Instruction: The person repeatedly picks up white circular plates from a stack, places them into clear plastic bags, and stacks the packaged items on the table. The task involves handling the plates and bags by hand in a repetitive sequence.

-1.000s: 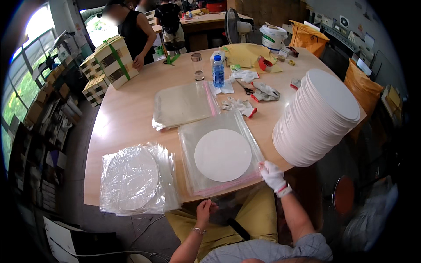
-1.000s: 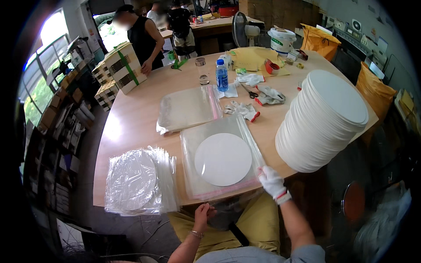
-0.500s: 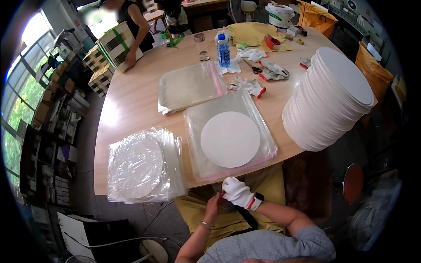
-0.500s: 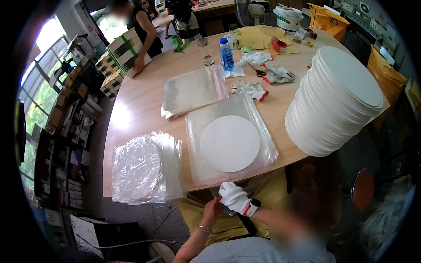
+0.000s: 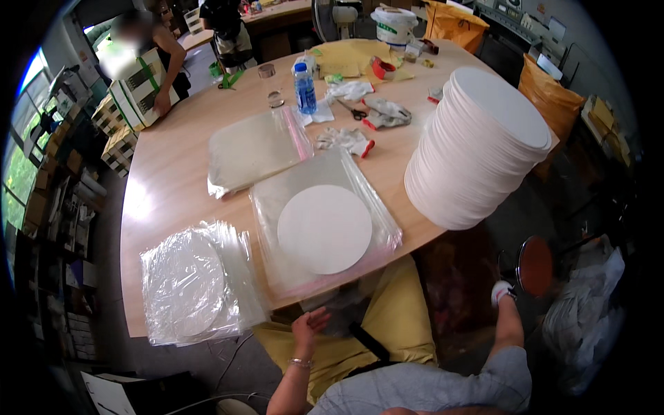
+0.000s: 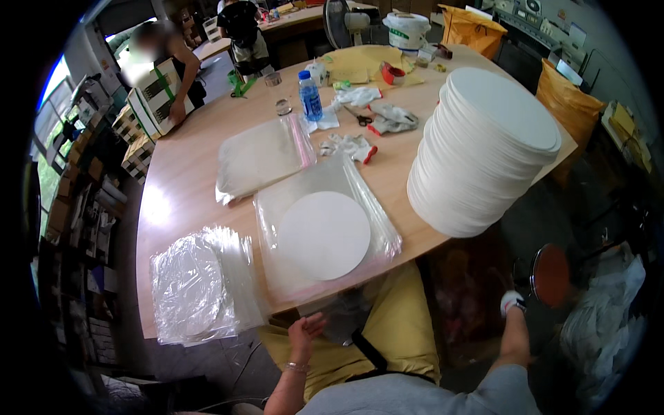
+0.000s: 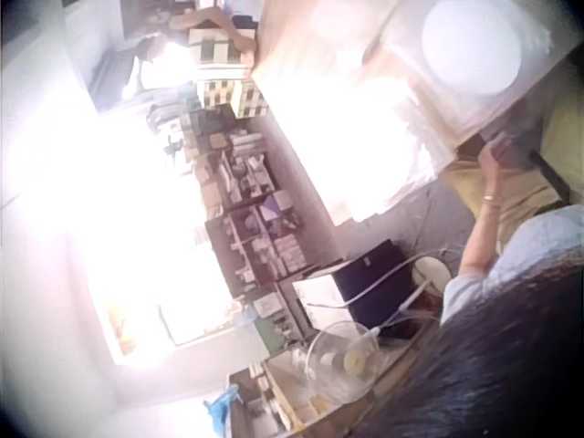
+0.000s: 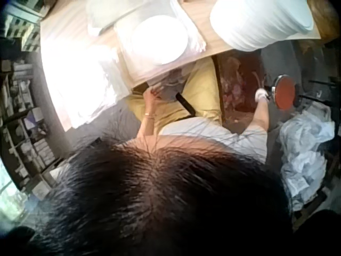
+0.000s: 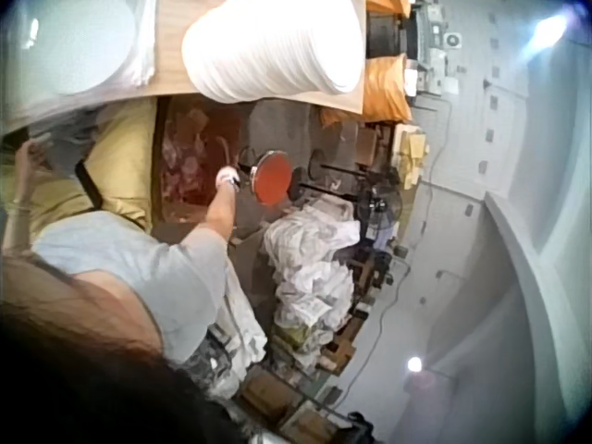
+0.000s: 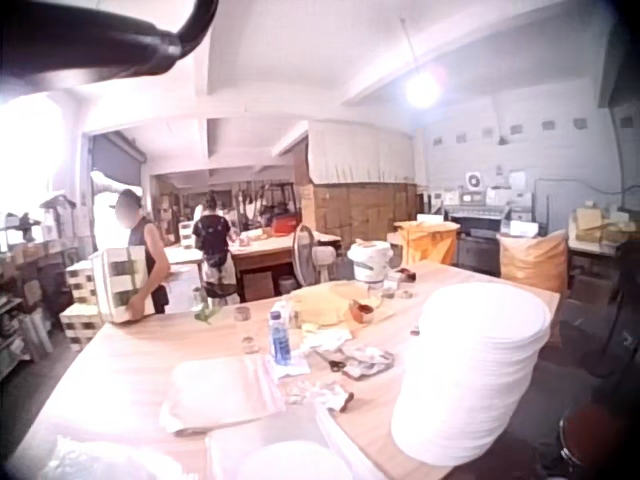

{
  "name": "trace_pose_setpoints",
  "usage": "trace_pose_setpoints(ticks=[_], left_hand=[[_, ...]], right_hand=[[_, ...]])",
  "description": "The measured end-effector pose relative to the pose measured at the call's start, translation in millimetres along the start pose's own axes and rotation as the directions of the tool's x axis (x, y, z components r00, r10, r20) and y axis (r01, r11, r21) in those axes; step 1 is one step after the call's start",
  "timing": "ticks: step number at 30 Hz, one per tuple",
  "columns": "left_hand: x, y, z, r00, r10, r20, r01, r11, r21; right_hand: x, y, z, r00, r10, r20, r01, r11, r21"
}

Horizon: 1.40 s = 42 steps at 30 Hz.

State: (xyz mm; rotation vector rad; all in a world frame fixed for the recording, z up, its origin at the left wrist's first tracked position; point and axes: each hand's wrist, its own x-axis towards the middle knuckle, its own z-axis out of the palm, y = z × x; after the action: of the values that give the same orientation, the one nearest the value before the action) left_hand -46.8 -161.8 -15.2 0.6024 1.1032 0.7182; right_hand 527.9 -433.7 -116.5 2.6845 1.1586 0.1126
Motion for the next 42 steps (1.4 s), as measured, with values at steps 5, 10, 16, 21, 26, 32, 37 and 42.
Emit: trace_pose_setpoints(ticks=[5, 10, 16, 21, 26, 32, 37, 42], left_hand=[[-4, 4, -6, 0.999, 0.046, 0.0, -0.046, 0.999, 0.008], [-5, 12, -33, 0.973, 0.161, 0.165, -0.172, 0.983, 0.056], [5, 31, -25, 0.615, 0.643, 0.456, -0.247, -0.392, 0.886], [27, 50, -6, 0.391, 0.615, 0.685, -0.692, -0.294, 0.659], [30, 50, -15, 0.581, 0.664, 0.471, -0.701, 0.114, 0.704], [32, 67, 16, 0.812, 0.583, -0.005, -0.363, 0.512, 0.778], [53, 67, 8, 0.8, 0.6, -0.005, -0.212, 0.291, 0.933], [59, 74, 13, 0.763, 0.646, 0.03, -0.112, 0.086, 0.99]], right_hand=[[16, -164, -148, 0.892, -0.375, -0.253, 0.452, 0.75, 0.483], [66, -290, -220, 0.254, -0.637, -0.728, 0.966, 0.129, 0.224], [98, -307, -209, 0.172, -0.651, -0.739, 0.907, -0.189, 0.377], [104, -302, -208, 0.31, -0.801, -0.512, 0.813, -0.055, 0.579], [110, -296, -217, 0.462, -0.825, -0.325, 0.793, 0.221, 0.567], [102, -319, -231, 0.732, -0.644, -0.221, 0.607, 0.47, 0.641], [97, -340, -218, 0.787, -0.568, -0.241, 0.595, 0.595, 0.541], [91, -354, -211, 0.756, -0.586, -0.293, 0.653, 0.711, 0.263]])
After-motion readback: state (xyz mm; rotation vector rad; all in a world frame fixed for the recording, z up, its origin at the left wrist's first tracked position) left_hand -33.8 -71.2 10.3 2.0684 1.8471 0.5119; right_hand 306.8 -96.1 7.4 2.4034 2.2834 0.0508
